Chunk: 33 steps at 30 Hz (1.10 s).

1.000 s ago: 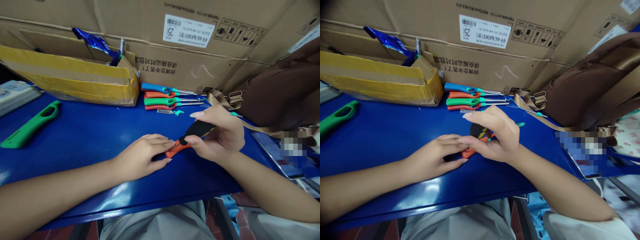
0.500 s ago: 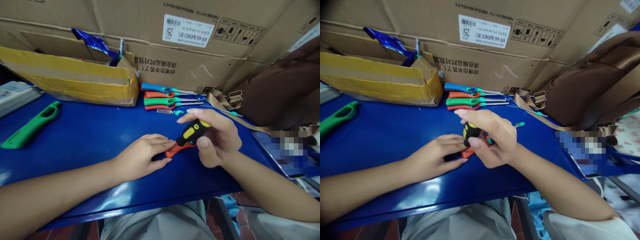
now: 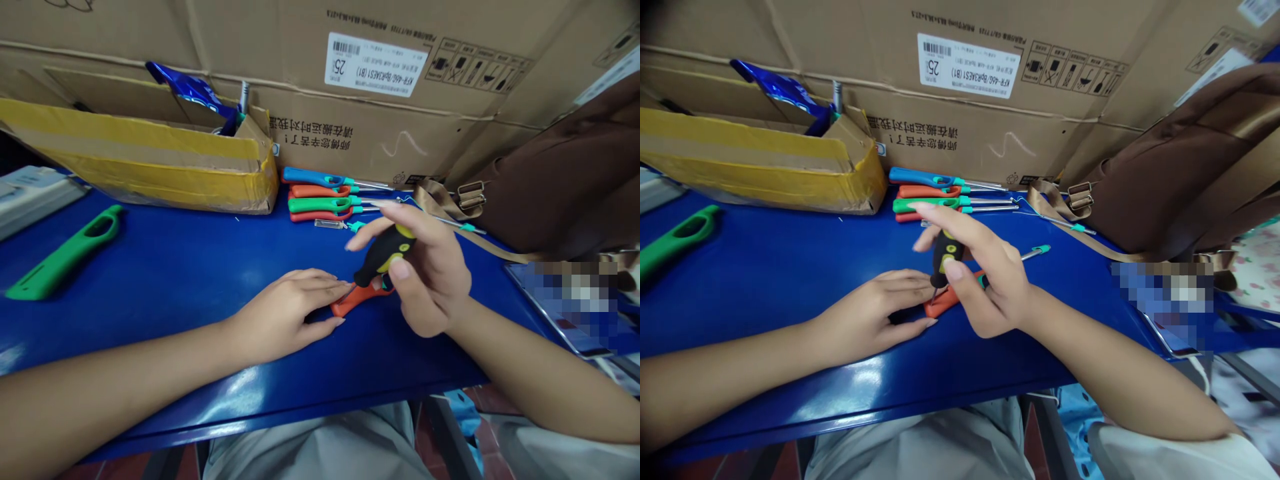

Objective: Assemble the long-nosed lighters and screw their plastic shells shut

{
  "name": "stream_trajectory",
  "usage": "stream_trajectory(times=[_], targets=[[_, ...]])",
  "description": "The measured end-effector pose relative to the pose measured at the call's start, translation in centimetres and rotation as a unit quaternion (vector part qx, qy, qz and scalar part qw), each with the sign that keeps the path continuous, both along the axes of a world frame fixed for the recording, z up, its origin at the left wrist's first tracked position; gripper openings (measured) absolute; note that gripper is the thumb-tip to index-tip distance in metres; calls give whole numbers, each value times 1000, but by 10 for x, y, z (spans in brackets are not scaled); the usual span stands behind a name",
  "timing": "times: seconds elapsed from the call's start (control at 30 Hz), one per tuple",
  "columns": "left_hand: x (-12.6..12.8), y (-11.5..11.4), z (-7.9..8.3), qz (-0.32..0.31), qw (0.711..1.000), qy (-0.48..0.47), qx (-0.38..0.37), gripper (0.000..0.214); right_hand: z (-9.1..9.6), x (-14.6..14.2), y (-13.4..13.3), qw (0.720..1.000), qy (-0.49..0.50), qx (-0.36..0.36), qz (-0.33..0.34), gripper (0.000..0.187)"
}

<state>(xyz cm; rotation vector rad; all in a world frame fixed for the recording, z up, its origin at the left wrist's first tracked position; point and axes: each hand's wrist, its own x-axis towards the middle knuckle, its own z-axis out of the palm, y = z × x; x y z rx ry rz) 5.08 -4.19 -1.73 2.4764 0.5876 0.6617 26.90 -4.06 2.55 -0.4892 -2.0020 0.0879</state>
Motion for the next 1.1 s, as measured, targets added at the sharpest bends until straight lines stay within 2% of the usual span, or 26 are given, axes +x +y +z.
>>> stream_trajectory(times=[0.1, 0.2, 0.37, 0.53, 0.57, 0.63, 0.7, 0.73, 0.83, 0.93, 1.0, 1.1], targets=[[0, 0, 0, -2, 1000, 3, 3, 34, -2, 1, 5, 999, 18, 36, -21, 51], [0, 0, 1, 1, 1000, 4, 4, 33, -3, 3, 6, 996, 31, 79, -10, 52], [0, 0, 2, -3, 1000, 5, 4, 32, -2, 1, 3, 1000, 6, -22, 14, 48], [0, -1, 2, 2, 1000, 8, 1, 30, 1, 2, 5, 996, 24, 82, 5, 53], [0, -1, 2, 3, 1000, 7, 2, 31, 2, 2, 5, 997, 21, 76, 14, 49], [0, -1, 2, 3, 1000, 9, 4, 32, 4, 1, 3, 999, 12, 18, 34, 41], [-1, -2, 2, 3, 1000, 14, 3, 30, 5, 0, 0, 999, 11, -37, 37, 39], [-1, -2, 2, 3, 1000, 15, 2, 29, 5, -1, 0, 999, 17, -38, 34, 39], [0, -1, 2, 3, 1000, 15, -4, 27, 6, -1, 1, 999, 41, 32, 12, 40], [0, -1, 2, 2, 1000, 13, -9, 27, 10, 0, -1, 996, 11, 88, -4, 34], [0, -1, 3, 5, 1000, 14, -11, 27, 12, 0, -5, 998, -16, 65, 4, 31], [0, -1, 3, 2, 1000, 20, -15, 29, 13, -3, -9, 999, -26, -9, 25, 40]])
